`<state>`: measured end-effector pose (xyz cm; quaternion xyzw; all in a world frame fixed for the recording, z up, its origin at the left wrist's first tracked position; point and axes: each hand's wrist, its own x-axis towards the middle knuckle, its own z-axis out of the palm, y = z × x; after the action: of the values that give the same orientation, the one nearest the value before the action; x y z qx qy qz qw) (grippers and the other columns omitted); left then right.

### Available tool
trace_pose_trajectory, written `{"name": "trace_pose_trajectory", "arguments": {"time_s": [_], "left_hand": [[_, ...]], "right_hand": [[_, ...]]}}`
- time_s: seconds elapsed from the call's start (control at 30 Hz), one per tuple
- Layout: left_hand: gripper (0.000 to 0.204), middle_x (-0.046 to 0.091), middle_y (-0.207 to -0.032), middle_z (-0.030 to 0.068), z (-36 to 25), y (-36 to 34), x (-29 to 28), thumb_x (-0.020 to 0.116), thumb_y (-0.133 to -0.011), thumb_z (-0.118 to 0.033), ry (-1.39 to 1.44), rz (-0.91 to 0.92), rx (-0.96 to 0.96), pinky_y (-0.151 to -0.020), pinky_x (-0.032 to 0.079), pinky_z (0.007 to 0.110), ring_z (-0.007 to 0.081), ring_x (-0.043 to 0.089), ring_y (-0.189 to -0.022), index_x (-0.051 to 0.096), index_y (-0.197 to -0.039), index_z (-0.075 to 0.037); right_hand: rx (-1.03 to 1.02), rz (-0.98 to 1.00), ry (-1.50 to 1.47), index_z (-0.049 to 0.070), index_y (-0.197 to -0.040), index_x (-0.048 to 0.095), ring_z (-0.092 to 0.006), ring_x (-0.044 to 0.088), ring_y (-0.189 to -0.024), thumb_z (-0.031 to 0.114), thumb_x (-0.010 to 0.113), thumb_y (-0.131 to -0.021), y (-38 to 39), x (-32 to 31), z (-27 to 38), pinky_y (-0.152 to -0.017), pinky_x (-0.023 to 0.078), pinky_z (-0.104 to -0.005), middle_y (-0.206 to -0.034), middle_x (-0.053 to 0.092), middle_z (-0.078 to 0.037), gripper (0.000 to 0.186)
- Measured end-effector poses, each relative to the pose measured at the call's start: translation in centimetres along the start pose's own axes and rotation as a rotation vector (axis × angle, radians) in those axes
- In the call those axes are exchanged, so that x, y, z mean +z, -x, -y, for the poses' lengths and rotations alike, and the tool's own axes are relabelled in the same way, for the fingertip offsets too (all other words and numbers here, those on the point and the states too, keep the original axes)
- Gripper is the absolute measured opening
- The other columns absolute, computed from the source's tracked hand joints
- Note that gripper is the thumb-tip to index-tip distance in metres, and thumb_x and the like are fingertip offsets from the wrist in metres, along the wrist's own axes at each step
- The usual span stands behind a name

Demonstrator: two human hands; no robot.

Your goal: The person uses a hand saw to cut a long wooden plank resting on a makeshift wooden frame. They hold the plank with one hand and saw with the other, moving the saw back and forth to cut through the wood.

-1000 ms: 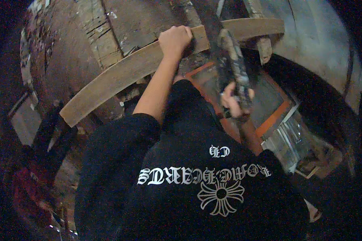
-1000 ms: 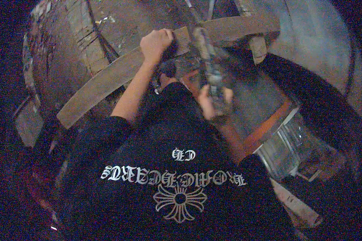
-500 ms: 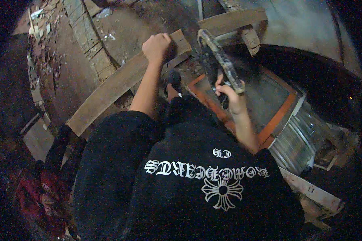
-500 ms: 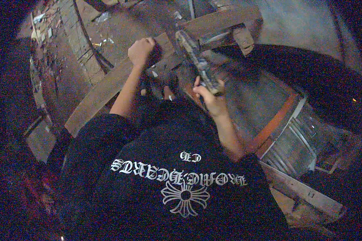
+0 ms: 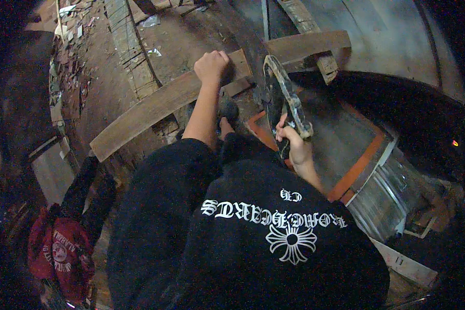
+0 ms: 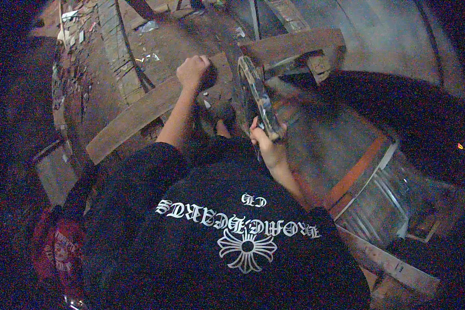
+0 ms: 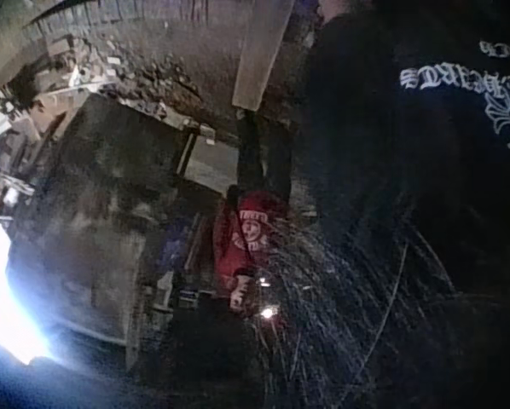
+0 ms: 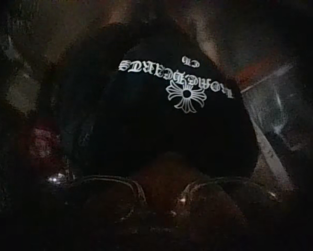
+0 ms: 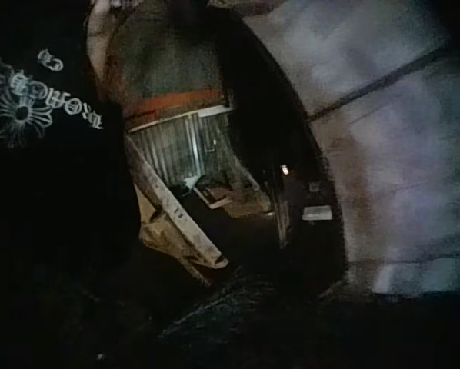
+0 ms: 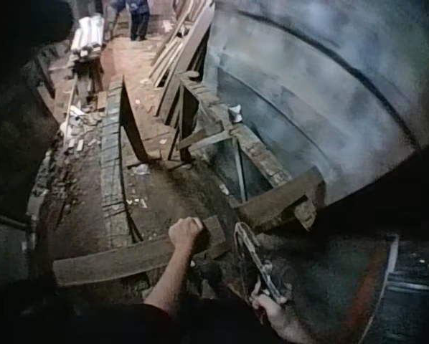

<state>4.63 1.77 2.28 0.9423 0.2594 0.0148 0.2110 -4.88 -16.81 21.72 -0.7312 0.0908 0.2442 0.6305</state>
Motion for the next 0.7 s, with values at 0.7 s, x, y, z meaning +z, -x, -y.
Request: {"name": "trace_pose_trajectory", "arguments": {"time_s": [0.7], "left_hand": [[0.038, 0.059, -0.061, 0.0163, -0.1, -0.3, -0.7, 0.038, -0.075, -0.029, -0.020, 0.033, 0.028, -0.053, 0.047, 0.039, 0.0315, 0.059, -0.055, 0.064, -0.062, -0.005]], "right_hand": [[0.121, -0.184, -0.048, 0.006, -0.075, 0.050, -0.0120, 0.044, -0.047, 0.010, 0.052, -0.076, 14.2, -8.4, -5.0, -0.043, 0.034, -0.0239, -0.056, 0.048, -0.001, 0.005]]}}
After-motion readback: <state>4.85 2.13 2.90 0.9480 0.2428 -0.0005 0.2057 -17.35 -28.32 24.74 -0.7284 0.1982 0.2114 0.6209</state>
